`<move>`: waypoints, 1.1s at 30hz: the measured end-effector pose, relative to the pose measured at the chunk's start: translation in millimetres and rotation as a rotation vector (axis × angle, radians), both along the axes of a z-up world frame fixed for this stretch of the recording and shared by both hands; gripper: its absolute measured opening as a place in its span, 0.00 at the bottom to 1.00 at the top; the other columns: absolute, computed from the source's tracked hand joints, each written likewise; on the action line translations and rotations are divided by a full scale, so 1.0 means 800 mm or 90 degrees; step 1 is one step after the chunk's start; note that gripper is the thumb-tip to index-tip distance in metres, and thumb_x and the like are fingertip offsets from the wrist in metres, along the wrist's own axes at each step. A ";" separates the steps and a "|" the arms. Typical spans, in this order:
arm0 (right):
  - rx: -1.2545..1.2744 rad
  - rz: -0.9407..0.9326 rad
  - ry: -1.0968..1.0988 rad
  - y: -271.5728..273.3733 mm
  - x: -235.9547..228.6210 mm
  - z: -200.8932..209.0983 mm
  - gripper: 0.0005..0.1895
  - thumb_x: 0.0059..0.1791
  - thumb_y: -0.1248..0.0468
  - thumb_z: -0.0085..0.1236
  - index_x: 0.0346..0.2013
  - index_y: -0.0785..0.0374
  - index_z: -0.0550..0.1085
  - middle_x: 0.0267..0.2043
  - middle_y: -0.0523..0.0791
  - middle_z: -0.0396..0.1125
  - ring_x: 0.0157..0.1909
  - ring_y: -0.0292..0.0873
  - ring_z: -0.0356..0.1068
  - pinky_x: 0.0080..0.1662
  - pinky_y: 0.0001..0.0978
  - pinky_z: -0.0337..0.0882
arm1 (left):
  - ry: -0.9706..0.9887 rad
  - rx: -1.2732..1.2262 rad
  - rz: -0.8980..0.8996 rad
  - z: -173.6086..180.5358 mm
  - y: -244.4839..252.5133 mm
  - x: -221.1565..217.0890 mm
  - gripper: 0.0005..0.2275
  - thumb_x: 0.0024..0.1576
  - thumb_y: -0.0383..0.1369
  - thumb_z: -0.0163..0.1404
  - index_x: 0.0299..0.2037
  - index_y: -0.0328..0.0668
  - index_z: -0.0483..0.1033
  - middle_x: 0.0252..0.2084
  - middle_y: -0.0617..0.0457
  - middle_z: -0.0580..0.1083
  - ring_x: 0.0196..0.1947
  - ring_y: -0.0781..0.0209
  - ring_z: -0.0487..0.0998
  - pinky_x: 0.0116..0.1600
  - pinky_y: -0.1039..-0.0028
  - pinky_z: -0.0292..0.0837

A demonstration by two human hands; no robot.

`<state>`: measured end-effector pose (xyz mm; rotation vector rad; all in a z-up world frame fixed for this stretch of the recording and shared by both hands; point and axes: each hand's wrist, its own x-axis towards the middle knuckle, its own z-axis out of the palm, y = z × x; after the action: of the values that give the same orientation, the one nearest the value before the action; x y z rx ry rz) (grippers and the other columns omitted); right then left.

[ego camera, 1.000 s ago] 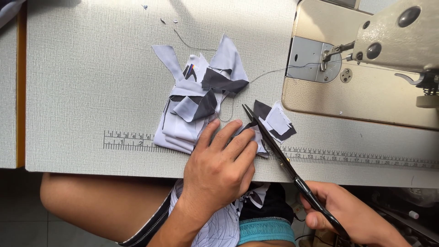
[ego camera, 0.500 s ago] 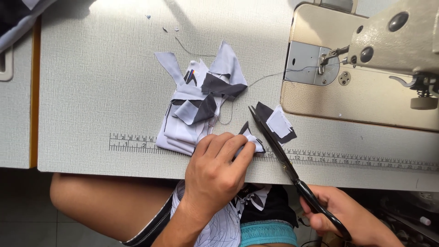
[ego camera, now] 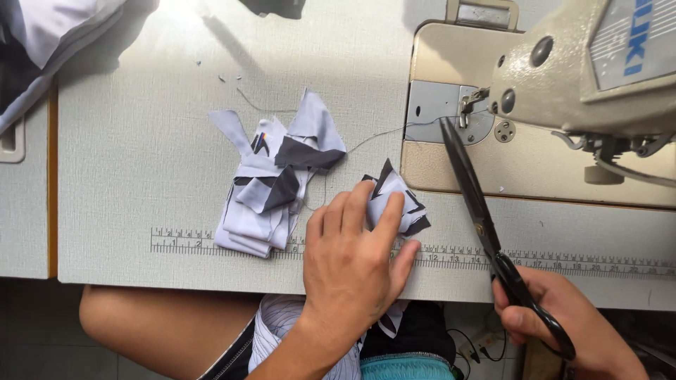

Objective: Trimming excess material from sewn fabric pieces using scissors at a sewing workstation.

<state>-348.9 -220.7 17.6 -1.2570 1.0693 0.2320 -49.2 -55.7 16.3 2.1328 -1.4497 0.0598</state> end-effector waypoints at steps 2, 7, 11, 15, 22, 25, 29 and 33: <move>-0.003 0.021 0.016 -0.004 0.003 0.002 0.27 0.43 0.47 0.80 0.29 0.71 0.80 0.23 0.52 0.70 0.23 0.51 0.73 0.31 0.44 0.72 | -0.022 0.064 0.033 -0.007 -0.008 -0.008 0.28 0.56 0.53 0.70 0.64 0.54 0.81 0.66 0.43 0.76 0.60 0.42 0.76 0.61 0.51 0.72; 0.116 -0.076 0.019 -0.008 0.006 0.003 0.25 0.47 0.56 0.79 0.29 0.79 0.78 0.23 0.55 0.65 0.23 0.56 0.66 0.30 0.48 0.64 | -0.060 0.033 -0.047 -0.009 -0.023 -0.008 0.05 0.63 0.21 0.59 0.42 0.42 0.79 0.39 0.50 0.73 0.33 0.51 0.71 0.33 0.62 0.71; 0.099 -0.009 0.039 -0.016 0.005 -0.005 0.24 0.46 0.55 0.79 0.28 0.78 0.81 0.18 0.60 0.71 0.21 0.57 0.71 0.30 0.46 0.63 | -0.071 0.039 -0.054 0.036 -0.052 0.041 0.05 0.66 0.23 0.60 0.49 0.35 0.81 0.42 0.45 0.75 0.35 0.45 0.76 0.28 0.57 0.76; 0.128 -0.024 -0.006 -0.014 0.018 0.010 0.26 0.47 0.55 0.80 0.26 0.77 0.77 0.17 0.58 0.68 0.20 0.56 0.70 0.28 0.49 0.69 | -0.114 -0.095 -0.055 0.093 -0.095 0.093 0.04 0.74 0.25 0.58 0.53 0.32 0.83 0.48 0.40 0.80 0.39 0.43 0.80 0.34 0.58 0.79; 0.148 -0.063 0.009 -0.017 -0.010 -0.024 0.22 0.47 0.62 0.79 0.30 0.81 0.78 0.15 0.63 0.67 0.18 0.59 0.66 0.27 0.54 0.67 | -0.037 0.171 -0.003 0.083 -0.070 0.170 0.18 0.64 0.42 0.65 0.63 0.50 0.85 0.51 0.44 0.80 0.43 0.37 0.80 0.39 0.45 0.79; 0.115 -0.008 -0.002 -0.019 0.003 -0.014 0.24 0.45 0.57 0.81 0.27 0.78 0.79 0.14 0.61 0.71 0.18 0.57 0.70 0.25 0.51 0.71 | 0.013 0.376 -0.021 0.053 -0.047 0.158 0.22 0.62 0.56 0.66 0.56 0.52 0.87 0.46 0.48 0.80 0.44 0.40 0.82 0.44 0.45 0.80; 0.141 0.008 0.017 -0.025 0.013 -0.006 0.26 0.45 0.56 0.82 0.28 0.78 0.77 0.15 0.61 0.69 0.17 0.57 0.68 0.24 0.48 0.62 | -0.088 0.219 -0.034 0.026 -0.024 0.142 0.09 0.66 0.44 0.63 0.37 0.54 0.86 0.37 0.53 0.78 0.37 0.42 0.80 0.37 0.49 0.75; 0.152 -0.015 -0.014 -0.024 0.009 -0.010 0.25 0.46 0.57 0.80 0.29 0.78 0.76 0.18 0.57 0.65 0.20 0.56 0.68 0.26 0.51 0.64 | 0.055 -0.060 -0.100 0.092 -0.004 0.104 0.04 0.67 0.32 0.65 0.47 0.46 0.84 0.41 0.52 0.81 0.36 0.48 0.79 0.41 0.55 0.72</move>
<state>-342.1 -240.2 10.0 -1.0303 1.0058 0.3170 33.8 -58.8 89.7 1.9171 -1.5274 -0.0219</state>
